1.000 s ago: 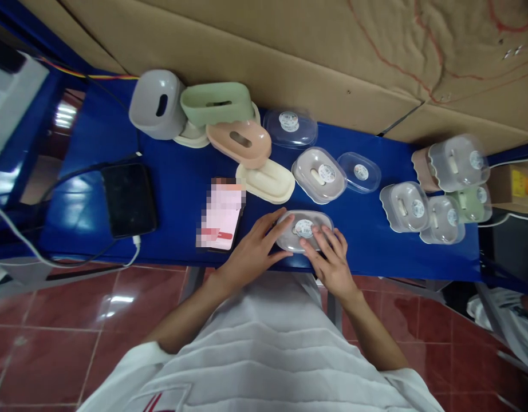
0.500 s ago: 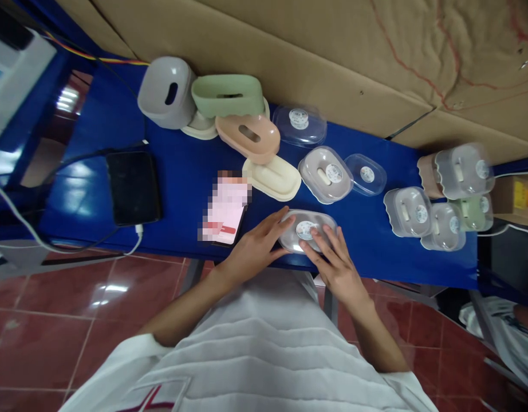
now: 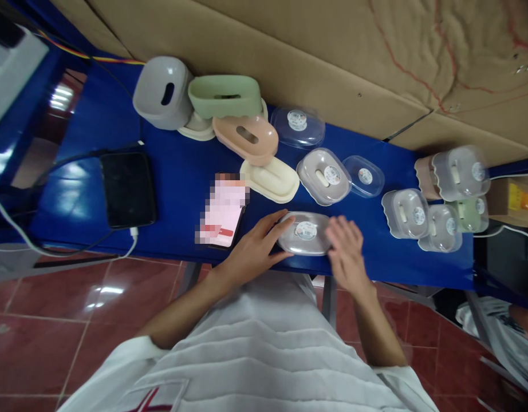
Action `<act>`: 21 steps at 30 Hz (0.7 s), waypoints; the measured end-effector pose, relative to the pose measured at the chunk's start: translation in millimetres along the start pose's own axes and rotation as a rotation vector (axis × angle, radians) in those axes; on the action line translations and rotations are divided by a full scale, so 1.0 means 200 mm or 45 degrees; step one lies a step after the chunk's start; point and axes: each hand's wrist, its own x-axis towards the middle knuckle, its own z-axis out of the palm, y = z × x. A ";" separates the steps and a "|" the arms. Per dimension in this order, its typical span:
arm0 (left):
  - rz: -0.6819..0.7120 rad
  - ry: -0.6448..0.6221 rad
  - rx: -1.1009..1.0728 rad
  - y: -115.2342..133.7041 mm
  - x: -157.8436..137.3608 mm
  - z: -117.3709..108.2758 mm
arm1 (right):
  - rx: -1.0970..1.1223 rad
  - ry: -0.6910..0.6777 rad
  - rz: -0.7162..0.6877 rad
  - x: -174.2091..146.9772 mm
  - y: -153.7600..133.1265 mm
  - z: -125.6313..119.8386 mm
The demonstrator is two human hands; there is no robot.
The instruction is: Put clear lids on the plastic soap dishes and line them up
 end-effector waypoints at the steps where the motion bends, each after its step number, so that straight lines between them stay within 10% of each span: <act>1: -0.003 -0.005 0.006 0.00 0.00 0.00 | -0.028 0.087 0.105 0.05 0.07 -0.03; 7: 0.077 0.055 0.032 0.01 -0.04 -0.01 | -0.305 0.101 0.550 0.31 0.39 -0.11; 13: 0.011 0.185 -0.062 0.02 -0.06 -0.01 | -0.083 0.172 0.307 0.24 0.19 -0.17; 18: 0.081 0.120 -0.126 0.06 -0.01 -0.02 | 0.151 -0.250 -0.092 0.10 -0.06 -0.19; 21: 0.114 0.069 -0.115 0.09 0.04 -0.05 | 0.115 -0.207 -0.086 0.11 -0.03 -0.27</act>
